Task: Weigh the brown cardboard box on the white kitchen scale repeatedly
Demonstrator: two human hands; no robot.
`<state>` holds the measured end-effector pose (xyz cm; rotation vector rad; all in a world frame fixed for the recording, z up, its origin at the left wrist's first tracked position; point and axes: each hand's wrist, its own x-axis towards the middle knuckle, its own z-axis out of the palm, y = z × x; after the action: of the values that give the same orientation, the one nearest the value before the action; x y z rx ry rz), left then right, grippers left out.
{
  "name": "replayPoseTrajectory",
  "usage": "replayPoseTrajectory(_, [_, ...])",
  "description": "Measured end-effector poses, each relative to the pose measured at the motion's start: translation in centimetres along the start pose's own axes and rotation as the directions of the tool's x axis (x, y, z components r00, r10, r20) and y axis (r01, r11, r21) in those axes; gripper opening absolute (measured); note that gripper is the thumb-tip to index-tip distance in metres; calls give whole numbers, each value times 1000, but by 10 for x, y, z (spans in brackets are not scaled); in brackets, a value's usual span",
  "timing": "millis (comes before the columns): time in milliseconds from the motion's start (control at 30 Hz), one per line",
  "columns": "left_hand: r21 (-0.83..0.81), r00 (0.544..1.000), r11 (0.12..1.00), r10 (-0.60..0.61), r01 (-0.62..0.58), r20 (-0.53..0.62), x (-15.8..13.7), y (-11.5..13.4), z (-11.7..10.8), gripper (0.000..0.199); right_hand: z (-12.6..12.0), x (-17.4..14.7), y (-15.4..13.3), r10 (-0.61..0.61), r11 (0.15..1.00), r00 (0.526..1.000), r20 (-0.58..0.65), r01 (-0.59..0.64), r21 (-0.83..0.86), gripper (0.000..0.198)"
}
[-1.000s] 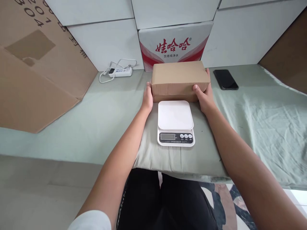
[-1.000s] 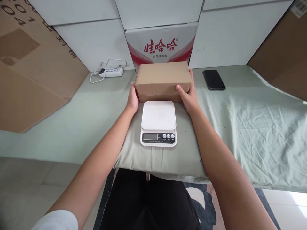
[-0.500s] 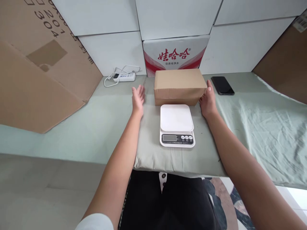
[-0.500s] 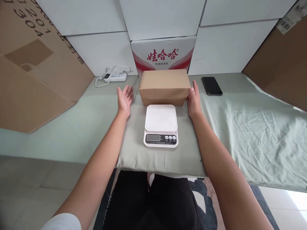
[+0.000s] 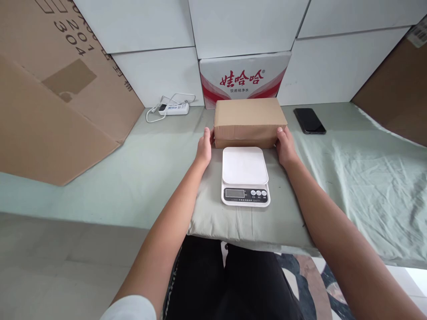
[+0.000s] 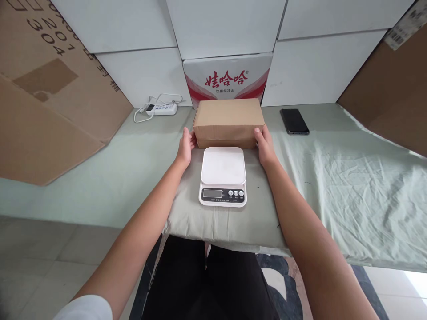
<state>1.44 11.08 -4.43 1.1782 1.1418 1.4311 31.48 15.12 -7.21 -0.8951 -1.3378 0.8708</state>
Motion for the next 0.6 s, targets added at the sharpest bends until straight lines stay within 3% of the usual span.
replayPoseTrajectory(200, [30,1000,1000,1,-1,7,0,0,0,78,5,-2,-8,95,995,994,-53,-93,42,72])
replayPoseTrajectory(600, [88,999,996,-18,15,34,-2,0,-1,82,1,-3,-5,48,998,999,15,-48,-39,75])
